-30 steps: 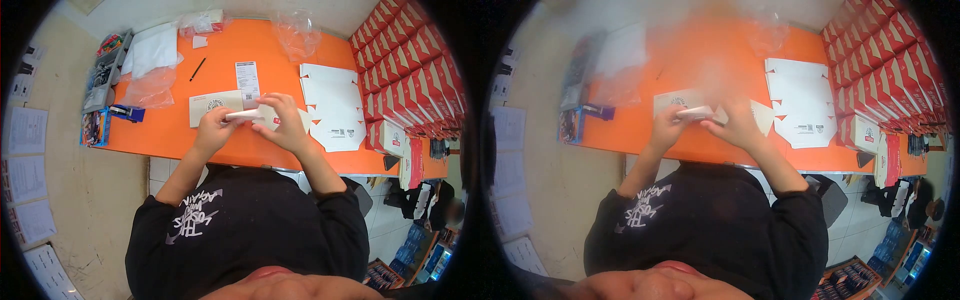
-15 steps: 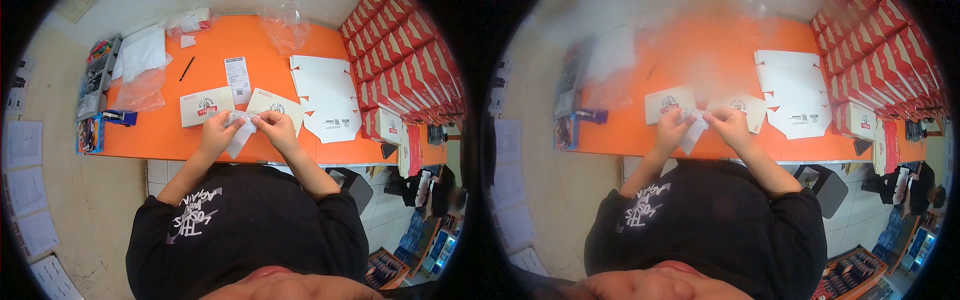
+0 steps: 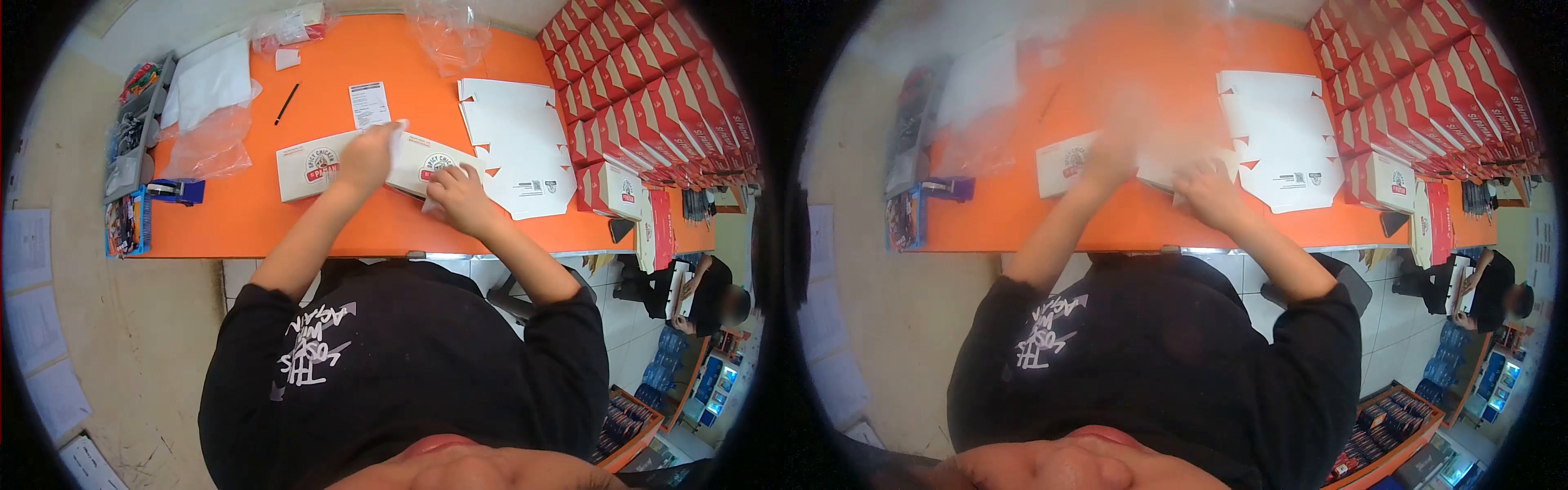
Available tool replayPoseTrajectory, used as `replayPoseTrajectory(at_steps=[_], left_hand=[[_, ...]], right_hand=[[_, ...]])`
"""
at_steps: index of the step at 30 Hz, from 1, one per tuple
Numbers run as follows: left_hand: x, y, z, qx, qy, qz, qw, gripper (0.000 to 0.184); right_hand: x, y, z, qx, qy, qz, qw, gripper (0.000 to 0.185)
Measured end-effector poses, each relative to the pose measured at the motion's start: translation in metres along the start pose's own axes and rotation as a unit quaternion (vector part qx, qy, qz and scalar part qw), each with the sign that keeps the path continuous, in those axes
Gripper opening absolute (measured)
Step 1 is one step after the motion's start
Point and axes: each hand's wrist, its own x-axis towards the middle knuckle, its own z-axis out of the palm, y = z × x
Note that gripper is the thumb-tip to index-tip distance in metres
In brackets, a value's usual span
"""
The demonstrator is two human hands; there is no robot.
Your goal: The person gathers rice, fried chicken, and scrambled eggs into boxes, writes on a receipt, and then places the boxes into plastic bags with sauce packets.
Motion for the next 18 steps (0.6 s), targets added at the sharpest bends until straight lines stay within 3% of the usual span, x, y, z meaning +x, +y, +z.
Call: replayPoseTrajectory(at_steps=[2, 4, 5, 6, 7, 10, 13, 16, 18], left_hand=[[0.002, 0.007, 0.021, -0.051, 0.034, 0.055, 0.997, 0.032], [0.0, 0.015, 0.023, -0.093, -0.124, -0.028, 0.987, 0.04], [0.002, 0.014, 0.021, -0.106, -0.139, -0.034, 0.984, 0.046], [0.001, 0.007, 0.027, -0.109, -0.142, -0.034, 0.983, 0.046], [0.001, -0.001, 0.035, -0.096, -0.139, -0.012, 0.986, 0.045], [0.002, 0.006, 0.028, -0.069, -0.118, -0.008, 0.991, 0.045], [0.004, 0.011, 0.021, -0.07, -0.113, -0.041, 0.99, 0.045], [0.008, -0.006, 0.036, -0.071, -0.12, -0.069, 0.988, 0.045], [0.021, -0.024, 0.043, -0.053, -0.119, -0.075, 0.989, 0.045]], right_hand=[[0.009, 0.016, 0.017, -0.006, 0.059, 0.021, 0.998, 0.037], [0.016, 0.017, 0.005, 0.024, 0.061, 0.046, 0.997, 0.039], [0.018, 0.021, 0.004, 0.042, 0.076, 0.049, 0.995, 0.045], [0.019, 0.024, 0.003, 0.06, 0.09, 0.053, 0.993, 0.052], [0.018, 0.027, 0.012, 0.068, 0.074, 0.142, 0.985, 0.066], [0.023, 0.029, -0.007, 0.092, -0.008, 0.162, 0.982, 0.074], [0.029, 0.039, -0.009, 0.097, -0.093, 0.187, 0.973, 0.077], [0.034, 0.046, 0.004, 0.14, -0.034, 0.263, 0.954, 0.08], [0.039, 0.046, -0.003, 0.171, -0.059, 0.294, 0.939, 0.079]])
